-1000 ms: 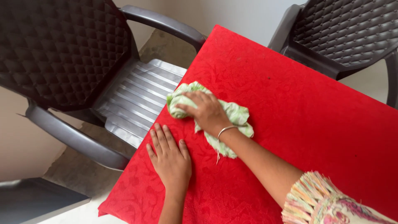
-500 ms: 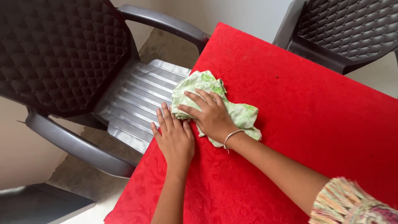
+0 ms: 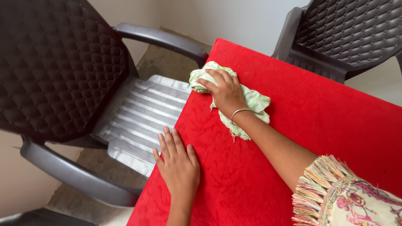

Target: Cleaning a table and spreading a floral tablecloth over it.

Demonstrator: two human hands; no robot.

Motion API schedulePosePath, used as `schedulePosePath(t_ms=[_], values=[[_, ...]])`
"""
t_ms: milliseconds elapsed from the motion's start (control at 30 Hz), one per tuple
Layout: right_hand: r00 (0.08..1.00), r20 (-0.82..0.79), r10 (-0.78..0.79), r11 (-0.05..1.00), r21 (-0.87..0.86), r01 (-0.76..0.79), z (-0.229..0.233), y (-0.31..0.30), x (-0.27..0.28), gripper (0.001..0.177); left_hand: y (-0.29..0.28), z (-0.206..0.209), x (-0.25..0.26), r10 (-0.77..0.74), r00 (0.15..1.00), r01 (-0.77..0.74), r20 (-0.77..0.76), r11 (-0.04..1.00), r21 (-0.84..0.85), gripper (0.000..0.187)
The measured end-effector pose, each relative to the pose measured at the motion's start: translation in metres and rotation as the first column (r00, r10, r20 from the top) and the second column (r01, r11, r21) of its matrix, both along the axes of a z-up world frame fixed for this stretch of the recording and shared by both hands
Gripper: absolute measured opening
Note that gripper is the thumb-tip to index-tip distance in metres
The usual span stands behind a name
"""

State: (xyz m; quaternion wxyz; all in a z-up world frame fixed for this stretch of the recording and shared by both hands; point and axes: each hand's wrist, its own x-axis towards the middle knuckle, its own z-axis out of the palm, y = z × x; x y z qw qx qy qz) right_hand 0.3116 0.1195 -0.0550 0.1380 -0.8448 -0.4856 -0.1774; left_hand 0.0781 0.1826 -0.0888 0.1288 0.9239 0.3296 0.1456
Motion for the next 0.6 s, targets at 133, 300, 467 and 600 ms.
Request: schedulePosePath(t_ms=[133, 300, 467, 600], values=[[0.992, 0.031, -0.125, 0.991, -0.039, 0.126, 0.002, -0.002, 0.016, 0.049, 0.000, 0.002, 0.002, 0.002, 1.000, -0.002, -0.007, 1.000, -0.006, 0.064], [0.917, 0.068, -0.394, 0.919, -0.006, 0.395, -0.013, -0.021, 0.047, 0.052, 0.000, 0.000, 0.001, 0.001, 1.000, -0.001, 0.008, 1.000, -0.008, 0.064], [0.891, -0.039, -0.453, 0.877, 0.161, 0.453, -0.008, -0.020, 0.029, 0.037, 0.010, 0.009, 0.016, -0.014, 0.999, 0.015, -0.053, 1.000, 0.003, 0.060], [0.984, 0.027, -0.175, 0.985, 0.001, 0.175, 0.012, -0.001, -0.015, 0.038, 0.024, 0.005, 0.059, -0.150, 0.988, 0.150, 0.043, 0.989, -0.002, 0.059]])
